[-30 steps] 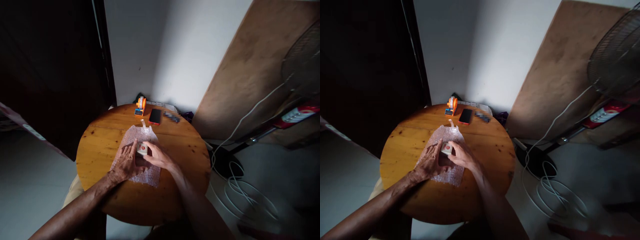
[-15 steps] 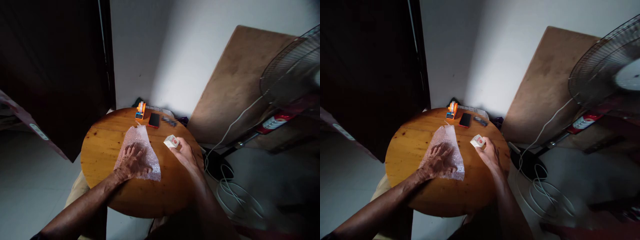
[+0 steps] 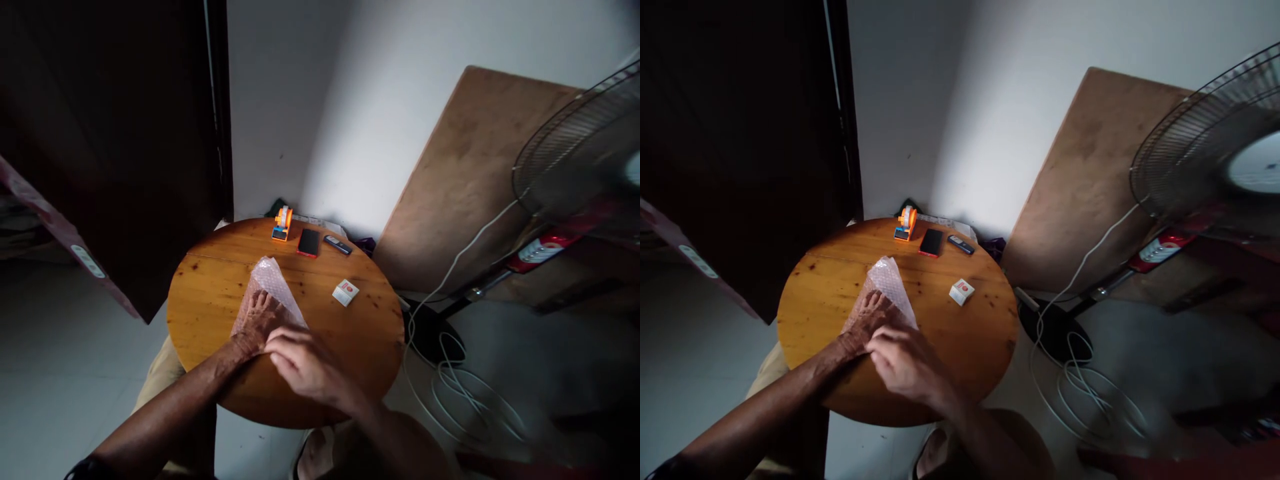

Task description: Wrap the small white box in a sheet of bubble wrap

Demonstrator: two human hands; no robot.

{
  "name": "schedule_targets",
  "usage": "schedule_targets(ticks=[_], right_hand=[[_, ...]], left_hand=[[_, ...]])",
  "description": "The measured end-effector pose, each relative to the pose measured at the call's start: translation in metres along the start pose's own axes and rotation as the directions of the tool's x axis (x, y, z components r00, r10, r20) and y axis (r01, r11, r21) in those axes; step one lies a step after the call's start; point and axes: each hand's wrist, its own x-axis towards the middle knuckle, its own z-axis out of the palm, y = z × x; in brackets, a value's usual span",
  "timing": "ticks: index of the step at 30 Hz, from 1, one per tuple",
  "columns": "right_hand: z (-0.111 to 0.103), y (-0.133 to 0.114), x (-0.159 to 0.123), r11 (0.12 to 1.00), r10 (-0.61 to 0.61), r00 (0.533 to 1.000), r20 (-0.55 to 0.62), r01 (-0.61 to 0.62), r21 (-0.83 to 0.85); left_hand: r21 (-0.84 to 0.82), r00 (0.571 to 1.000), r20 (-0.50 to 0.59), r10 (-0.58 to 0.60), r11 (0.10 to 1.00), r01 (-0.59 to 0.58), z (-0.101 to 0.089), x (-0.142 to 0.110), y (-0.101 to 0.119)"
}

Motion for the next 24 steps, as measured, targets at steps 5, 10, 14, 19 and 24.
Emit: schedule_targets(ticks=[5, 10, 14, 19, 24], right_hand=[[0.019, -0.005, 0.021, 0.951, 0.183, 0.981, 0.057, -0.162, -0.265], [0.015, 0.034, 0.023, 0.803, 0.463, 0.886, 0.028, -0.406, -0.437], [0.015, 0.071, 0.021, 0.732, 0.549, 0.834, -0.06, -0.514, -0.446], [0.019, 0.096, 0.013, 0.719, 0.528, 0.831, -0.174, -0.547, -0.428], [0.023, 0.099, 0.005, 0.733, 0.484, 0.84, -0.245, -0.543, -0.41]], left_hand=[[0.017, 0.999, 0.017, 0.035, 0.999, -0.035, 0.0, -0.001, -0.001], [-0.028, 0.997, -0.08, -0.023, 0.999, 0.021, 0.008, 0.002, 0.003], [-0.07, 0.996, -0.094, -0.01, 0.998, 0.003, 0.006, 0.001, 0.004], [-0.096, 0.998, -0.059, -0.005, 0.995, -0.001, 0.003, 0.0, 0.001], [-0.093, 1.0, -0.001, 0.006, 0.996, -0.006, -0.002, 0.001, -0.001]])
